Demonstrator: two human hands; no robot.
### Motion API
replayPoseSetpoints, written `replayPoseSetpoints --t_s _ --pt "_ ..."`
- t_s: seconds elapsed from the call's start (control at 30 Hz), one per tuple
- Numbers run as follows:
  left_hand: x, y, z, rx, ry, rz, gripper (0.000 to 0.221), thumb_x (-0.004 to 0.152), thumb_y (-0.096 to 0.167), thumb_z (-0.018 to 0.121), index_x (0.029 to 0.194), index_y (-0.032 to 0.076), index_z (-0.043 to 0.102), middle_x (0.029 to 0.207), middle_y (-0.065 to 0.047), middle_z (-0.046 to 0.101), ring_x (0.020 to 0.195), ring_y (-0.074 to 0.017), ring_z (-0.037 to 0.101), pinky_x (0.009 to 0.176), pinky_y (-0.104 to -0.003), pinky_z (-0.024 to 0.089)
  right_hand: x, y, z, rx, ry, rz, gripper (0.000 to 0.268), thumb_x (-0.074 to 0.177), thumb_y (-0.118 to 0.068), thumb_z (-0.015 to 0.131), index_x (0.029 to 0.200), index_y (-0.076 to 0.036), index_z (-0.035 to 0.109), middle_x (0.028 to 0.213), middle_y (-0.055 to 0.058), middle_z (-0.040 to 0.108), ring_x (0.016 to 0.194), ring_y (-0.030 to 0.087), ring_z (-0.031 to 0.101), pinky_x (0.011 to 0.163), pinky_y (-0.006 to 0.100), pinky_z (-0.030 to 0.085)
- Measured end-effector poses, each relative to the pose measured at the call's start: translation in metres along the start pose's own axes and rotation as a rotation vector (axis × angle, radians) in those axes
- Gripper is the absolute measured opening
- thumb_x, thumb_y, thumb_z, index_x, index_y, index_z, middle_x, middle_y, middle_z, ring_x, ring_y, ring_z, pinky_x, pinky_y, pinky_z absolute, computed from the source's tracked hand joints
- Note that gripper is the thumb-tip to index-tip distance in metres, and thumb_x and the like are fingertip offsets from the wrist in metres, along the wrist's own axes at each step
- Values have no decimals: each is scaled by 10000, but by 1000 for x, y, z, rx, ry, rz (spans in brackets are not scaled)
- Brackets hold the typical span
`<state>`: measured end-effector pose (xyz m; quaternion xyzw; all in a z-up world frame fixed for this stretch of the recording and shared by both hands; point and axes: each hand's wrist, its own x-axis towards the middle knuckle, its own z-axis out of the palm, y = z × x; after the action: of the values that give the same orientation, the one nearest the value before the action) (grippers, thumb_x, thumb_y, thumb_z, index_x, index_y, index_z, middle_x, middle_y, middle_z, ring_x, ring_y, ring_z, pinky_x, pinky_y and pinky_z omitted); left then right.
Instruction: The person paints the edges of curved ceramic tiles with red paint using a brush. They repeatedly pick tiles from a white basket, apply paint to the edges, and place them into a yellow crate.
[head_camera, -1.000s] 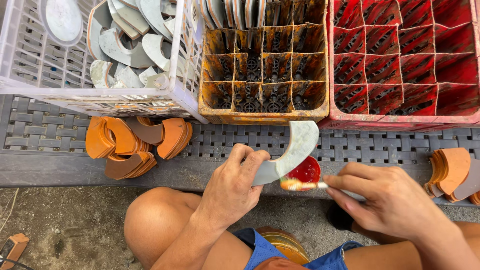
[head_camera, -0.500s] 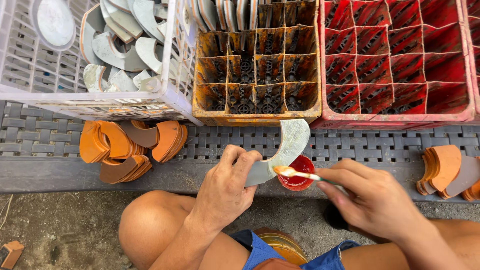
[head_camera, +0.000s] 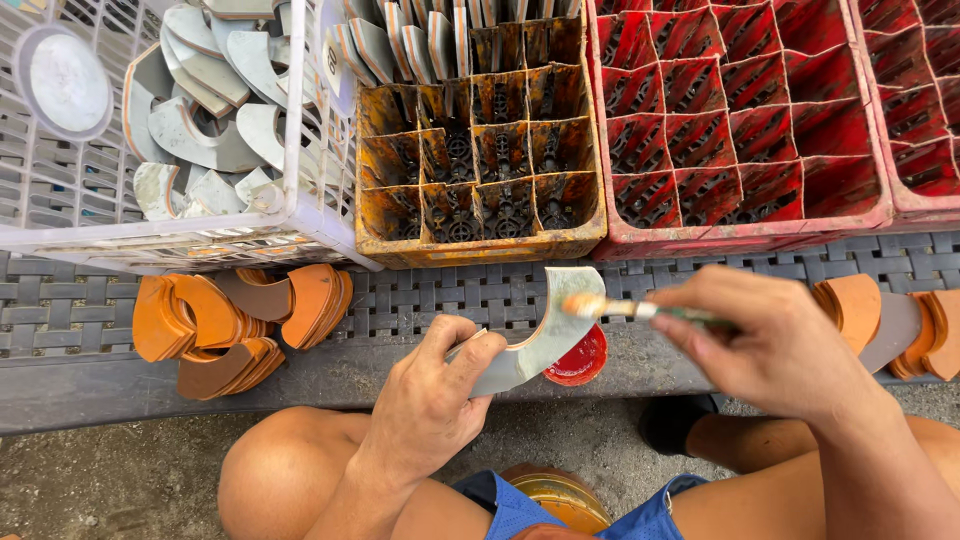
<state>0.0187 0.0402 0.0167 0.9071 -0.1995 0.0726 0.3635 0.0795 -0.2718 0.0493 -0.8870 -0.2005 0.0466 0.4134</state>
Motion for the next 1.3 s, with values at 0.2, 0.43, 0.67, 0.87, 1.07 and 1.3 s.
replayPoseSetpoints --t_s 0.2,0.43,0.67,0.87,1.07,1.3 --pt "2 3 -1 -1 -4 -4 552 660 -30 781 1158 127 602 1052 -112 604 827 -338 709 675 -421 588 0 1 4 -65 146 -73 238 792 -90 797 1024 -63 752 773 73 679 648 140 630 569 303 498" --pt "24 14 -35 -84 219 -117 437 815 140 803 1138 14 537 939 -138 704 780 -260 746 658 -369 599 2 0 -17 -251 405 294 243 1011 -131 760 1240 -50 764 780 126 669 598 182 587 543 325 447" --pt "106 -6 -69 -211 144 -482 220 954 162 520 1088 -3 465 893 -131 772 586 -194 727 540 -360 597 -7 6 -24 -249 410 240 240 972 -140 780 1181 -25 755 800 115 692 655 128 616 590 285 475" --pt "214 -42 -16 274 68 -418 352 933 190 521 1113 -104 448 920 -382 674 872 -523 682 856 -574 531 -3 6 -30 -145 395 231 242 943 -146 772 1154 -28 751 807 108 699 645 121 614 572 283 476" --pt "275 -57 16 169 62 -504 335 964 178 463 1129 -113 492 780 -250 729 680 -332 760 722 -435 617 -9 5 -41 -155 393 217 240 916 -140 770 1134 -39 754 856 114 730 680 161 673 620 303 518" --pt "292 -58 35 187 -59 -471 340 1041 246 423 1035 -56 578 614 -120 696 505 -191 721 577 -376 622 -16 11 -51 -171 382 265 261 882 -161 779 1116 -49 749 911 124 747 720 232 723 641 345 551"
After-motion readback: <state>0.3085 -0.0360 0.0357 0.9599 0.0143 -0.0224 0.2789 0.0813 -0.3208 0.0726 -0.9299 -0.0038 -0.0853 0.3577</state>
